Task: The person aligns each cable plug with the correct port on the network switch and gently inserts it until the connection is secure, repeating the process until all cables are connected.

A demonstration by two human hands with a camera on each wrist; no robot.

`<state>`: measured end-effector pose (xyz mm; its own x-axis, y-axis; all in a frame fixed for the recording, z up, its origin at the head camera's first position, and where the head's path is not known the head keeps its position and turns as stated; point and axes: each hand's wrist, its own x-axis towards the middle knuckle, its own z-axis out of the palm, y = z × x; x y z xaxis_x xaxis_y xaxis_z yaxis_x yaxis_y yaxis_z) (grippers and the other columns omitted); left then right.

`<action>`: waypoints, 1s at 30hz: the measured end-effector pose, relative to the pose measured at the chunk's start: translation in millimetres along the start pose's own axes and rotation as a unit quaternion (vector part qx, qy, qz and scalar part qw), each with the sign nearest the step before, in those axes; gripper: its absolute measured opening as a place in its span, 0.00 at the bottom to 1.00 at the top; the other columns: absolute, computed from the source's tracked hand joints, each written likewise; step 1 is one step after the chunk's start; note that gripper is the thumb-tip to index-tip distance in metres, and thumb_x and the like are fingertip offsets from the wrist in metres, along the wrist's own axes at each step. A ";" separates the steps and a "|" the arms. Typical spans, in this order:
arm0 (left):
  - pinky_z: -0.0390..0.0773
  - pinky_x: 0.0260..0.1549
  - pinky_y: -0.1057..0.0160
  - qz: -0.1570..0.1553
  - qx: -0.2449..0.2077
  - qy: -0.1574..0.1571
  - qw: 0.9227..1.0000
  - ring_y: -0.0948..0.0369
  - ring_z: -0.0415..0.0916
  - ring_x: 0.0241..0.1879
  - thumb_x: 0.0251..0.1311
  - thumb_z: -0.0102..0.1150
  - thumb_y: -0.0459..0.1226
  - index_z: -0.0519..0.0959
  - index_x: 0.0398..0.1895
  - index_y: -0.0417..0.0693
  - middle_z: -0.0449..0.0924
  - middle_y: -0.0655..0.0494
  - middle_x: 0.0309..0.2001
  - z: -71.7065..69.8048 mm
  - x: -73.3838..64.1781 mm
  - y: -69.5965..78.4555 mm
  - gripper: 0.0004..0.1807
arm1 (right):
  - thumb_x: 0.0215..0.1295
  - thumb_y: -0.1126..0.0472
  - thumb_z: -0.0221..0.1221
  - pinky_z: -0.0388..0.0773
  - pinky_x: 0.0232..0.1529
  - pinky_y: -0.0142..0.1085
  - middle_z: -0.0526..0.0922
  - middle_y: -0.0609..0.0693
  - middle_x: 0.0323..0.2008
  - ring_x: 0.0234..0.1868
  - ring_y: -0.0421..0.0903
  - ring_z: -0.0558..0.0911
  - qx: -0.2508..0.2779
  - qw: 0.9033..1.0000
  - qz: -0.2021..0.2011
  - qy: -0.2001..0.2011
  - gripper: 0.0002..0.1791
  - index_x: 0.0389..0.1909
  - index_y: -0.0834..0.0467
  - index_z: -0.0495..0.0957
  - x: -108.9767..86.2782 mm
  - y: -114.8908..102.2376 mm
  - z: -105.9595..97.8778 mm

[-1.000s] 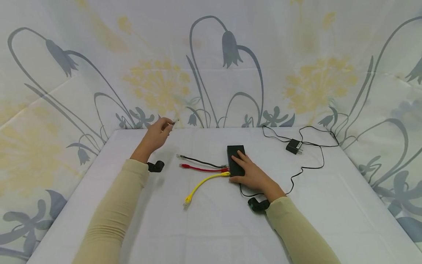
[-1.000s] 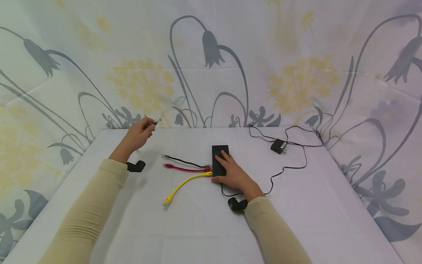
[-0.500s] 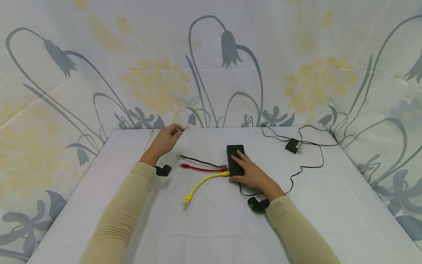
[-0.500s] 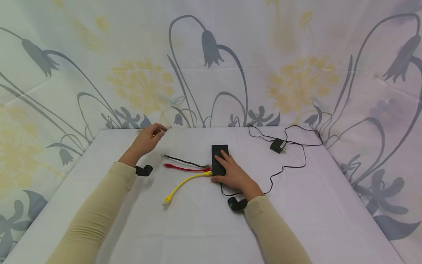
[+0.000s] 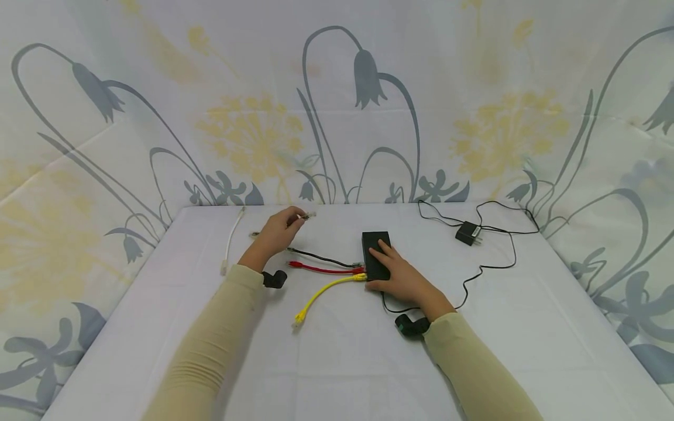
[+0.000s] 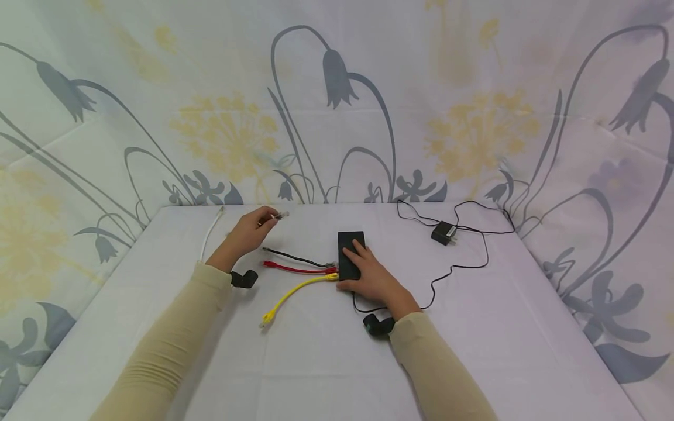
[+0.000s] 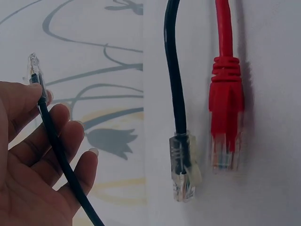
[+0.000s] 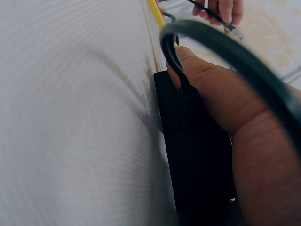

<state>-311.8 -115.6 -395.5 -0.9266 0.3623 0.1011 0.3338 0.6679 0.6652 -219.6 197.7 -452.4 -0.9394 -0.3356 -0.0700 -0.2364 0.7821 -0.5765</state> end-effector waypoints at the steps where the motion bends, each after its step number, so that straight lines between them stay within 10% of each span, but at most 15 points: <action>1: 0.73 0.38 0.56 -0.001 -0.001 -0.002 1.000 0.54 0.72 0.37 0.74 0.43 0.44 0.70 0.60 0.50 0.78 0.41 0.49 2.1 0.0 -0.1 0.17 | 0.57 0.36 0.63 0.53 0.70 0.62 0.38 0.46 0.79 0.78 0.58 0.43 0.000 1.000 0.000 0.000 0.50 0.76 0.44 0.51 0.0 -0.1 0.1; 30: 0.75 0.46 0.56 0.010 0.064 -0.048 0.997 0.56 0.74 0.43 0.73 0.46 0.41 0.75 0.57 0.50 0.79 0.51 0.47 43.1 2.1 12.0 0.15 | 0.57 0.36 0.63 0.53 0.70 0.62 0.38 0.47 0.79 0.78 0.59 0.42 -0.002 1.000 -0.002 -0.003 0.50 0.76 0.45 0.51 0.5 0.6 -0.4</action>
<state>-302.2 -78.8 -419.2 -0.9006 0.4329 0.0383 0.3772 0.7347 0.5639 -220.4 198.2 -452.4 -0.9371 -0.3416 -0.0719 -0.2411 0.7825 -0.5741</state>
